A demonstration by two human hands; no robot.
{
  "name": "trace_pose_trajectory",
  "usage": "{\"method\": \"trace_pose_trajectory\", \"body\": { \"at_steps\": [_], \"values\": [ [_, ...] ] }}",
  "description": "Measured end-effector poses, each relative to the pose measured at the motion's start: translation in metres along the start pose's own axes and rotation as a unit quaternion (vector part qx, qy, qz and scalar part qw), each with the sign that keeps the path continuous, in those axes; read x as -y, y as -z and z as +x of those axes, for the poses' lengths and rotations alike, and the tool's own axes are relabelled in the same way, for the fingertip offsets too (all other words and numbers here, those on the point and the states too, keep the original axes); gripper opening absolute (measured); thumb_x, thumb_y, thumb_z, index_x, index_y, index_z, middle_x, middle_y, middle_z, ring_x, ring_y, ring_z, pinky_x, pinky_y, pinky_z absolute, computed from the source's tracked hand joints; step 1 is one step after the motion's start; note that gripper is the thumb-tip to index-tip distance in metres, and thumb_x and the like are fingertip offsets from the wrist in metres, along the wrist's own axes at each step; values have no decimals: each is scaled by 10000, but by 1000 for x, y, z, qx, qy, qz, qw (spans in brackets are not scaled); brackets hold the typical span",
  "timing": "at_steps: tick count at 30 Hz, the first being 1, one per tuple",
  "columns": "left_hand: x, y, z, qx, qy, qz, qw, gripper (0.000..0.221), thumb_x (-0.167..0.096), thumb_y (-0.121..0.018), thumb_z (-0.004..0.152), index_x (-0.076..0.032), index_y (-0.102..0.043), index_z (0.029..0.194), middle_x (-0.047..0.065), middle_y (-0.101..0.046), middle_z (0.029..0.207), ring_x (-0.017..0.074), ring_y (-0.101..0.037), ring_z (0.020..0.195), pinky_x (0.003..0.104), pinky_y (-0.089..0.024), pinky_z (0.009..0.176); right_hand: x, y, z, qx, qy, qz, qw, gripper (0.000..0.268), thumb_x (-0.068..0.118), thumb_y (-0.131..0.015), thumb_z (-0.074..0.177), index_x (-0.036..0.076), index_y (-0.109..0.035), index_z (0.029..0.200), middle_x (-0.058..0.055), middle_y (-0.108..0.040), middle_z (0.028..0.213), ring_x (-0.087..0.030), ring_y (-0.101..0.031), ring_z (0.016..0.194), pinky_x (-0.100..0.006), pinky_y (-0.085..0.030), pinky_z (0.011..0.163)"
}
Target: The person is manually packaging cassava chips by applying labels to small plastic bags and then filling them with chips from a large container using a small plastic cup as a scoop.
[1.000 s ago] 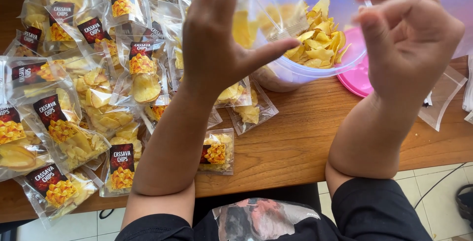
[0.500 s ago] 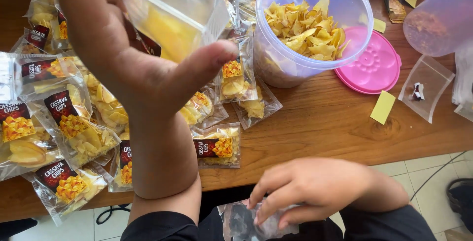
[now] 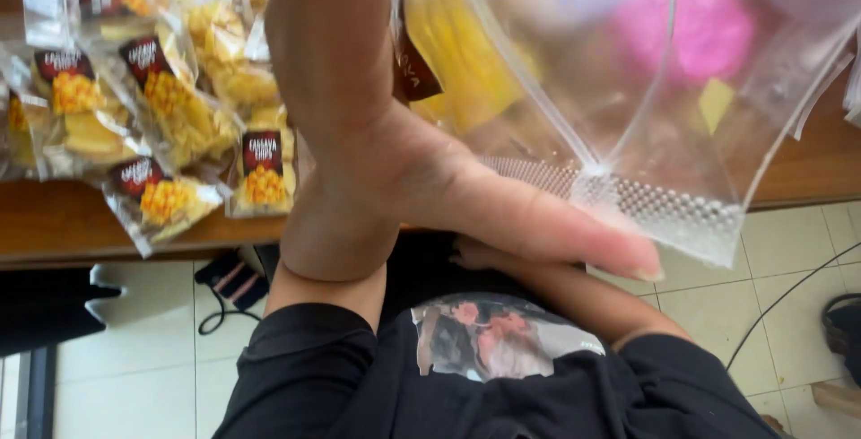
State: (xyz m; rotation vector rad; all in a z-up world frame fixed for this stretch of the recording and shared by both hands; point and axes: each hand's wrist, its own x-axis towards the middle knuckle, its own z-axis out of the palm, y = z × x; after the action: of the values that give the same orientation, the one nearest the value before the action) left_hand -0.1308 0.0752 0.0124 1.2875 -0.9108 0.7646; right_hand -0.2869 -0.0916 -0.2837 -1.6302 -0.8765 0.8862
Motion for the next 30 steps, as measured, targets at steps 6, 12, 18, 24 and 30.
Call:
{"method": "trace_pose_trajectory", "body": {
  "at_steps": [6,12,18,24,30],
  "values": [
    [-35,1,-16,28,-9,31,999,916,-479,-771,482,-56,-415,1212,110,-494,1172,257,-567,1084,373,-488,1001,-77,-39,8,-4,-43,-56,998,466,138,-443,764,19,-403,1213,-200,-443,1215,-321,-431,1135,-368,-345,967],
    [-47,2,-15,50,-26,70,996,855,-583,-660,574,-42,-413,1189,107,-488,1145,247,-572,1037,364,-491,962,-125,-28,28,-5,-78,-124,989,526,84,-447,705,6,-386,1222,-215,-436,1216,-337,-433,1121,-370,-347,959],
    [-17,1,-13,75,-18,76,994,785,-592,-612,651,-83,-404,1211,94,-478,1215,244,-528,1141,365,-508,986,-147,31,68,-52,-99,-192,975,592,31,-452,646,-8,-370,1230,-229,-429,1217,-352,-435,1107,-373,-350,952],
    [7,-2,2,84,-17,75,993,762,-592,-584,667,-64,-412,1189,97,-491,1181,221,-541,1057,345,-533,907,-20,67,35,-173,-143,-234,946,421,236,-441,837,152,-410,1249,-130,-417,1283,-295,-388,1168,-352,-245,998],
    [32,-17,29,161,-47,70,983,787,-569,-669,675,-90,-373,1226,113,-482,1184,229,-579,1052,339,-579,941,89,80,-33,-17,-95,-37,995,485,380,-333,882,132,-328,1299,-138,-307,1366,-282,-240,1283,-378,-166,1042]
  ]
}}
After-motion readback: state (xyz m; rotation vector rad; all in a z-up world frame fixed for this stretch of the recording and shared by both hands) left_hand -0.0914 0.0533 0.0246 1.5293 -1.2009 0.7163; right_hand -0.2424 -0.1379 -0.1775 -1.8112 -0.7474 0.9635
